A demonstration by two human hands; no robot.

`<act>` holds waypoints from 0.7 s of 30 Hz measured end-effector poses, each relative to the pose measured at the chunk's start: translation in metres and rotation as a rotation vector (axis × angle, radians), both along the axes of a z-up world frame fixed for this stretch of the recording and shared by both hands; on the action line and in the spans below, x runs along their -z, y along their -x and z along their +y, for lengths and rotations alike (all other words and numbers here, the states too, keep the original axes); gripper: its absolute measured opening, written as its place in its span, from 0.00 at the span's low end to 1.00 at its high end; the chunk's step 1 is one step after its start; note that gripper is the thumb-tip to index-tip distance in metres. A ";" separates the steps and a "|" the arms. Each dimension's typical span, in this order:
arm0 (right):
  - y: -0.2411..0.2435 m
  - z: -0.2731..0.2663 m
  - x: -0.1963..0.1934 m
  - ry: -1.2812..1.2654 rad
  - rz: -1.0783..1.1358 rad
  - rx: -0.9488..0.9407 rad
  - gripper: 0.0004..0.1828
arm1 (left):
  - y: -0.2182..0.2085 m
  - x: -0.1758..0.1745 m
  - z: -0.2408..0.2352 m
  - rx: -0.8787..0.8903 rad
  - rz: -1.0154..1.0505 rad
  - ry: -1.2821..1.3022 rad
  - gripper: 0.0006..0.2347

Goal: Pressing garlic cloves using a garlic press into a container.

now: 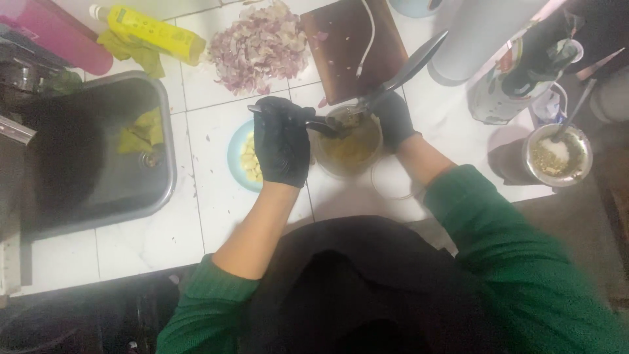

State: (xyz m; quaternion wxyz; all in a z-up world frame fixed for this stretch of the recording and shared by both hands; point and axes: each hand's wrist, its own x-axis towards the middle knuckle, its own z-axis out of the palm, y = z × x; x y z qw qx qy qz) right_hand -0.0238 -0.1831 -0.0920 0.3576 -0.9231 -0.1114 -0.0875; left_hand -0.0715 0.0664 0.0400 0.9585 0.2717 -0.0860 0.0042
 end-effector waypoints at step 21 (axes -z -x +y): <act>0.071 0.066 -0.246 0.264 -0.364 -0.181 0.08 | -0.005 0.009 -0.011 0.010 0.039 -0.002 0.07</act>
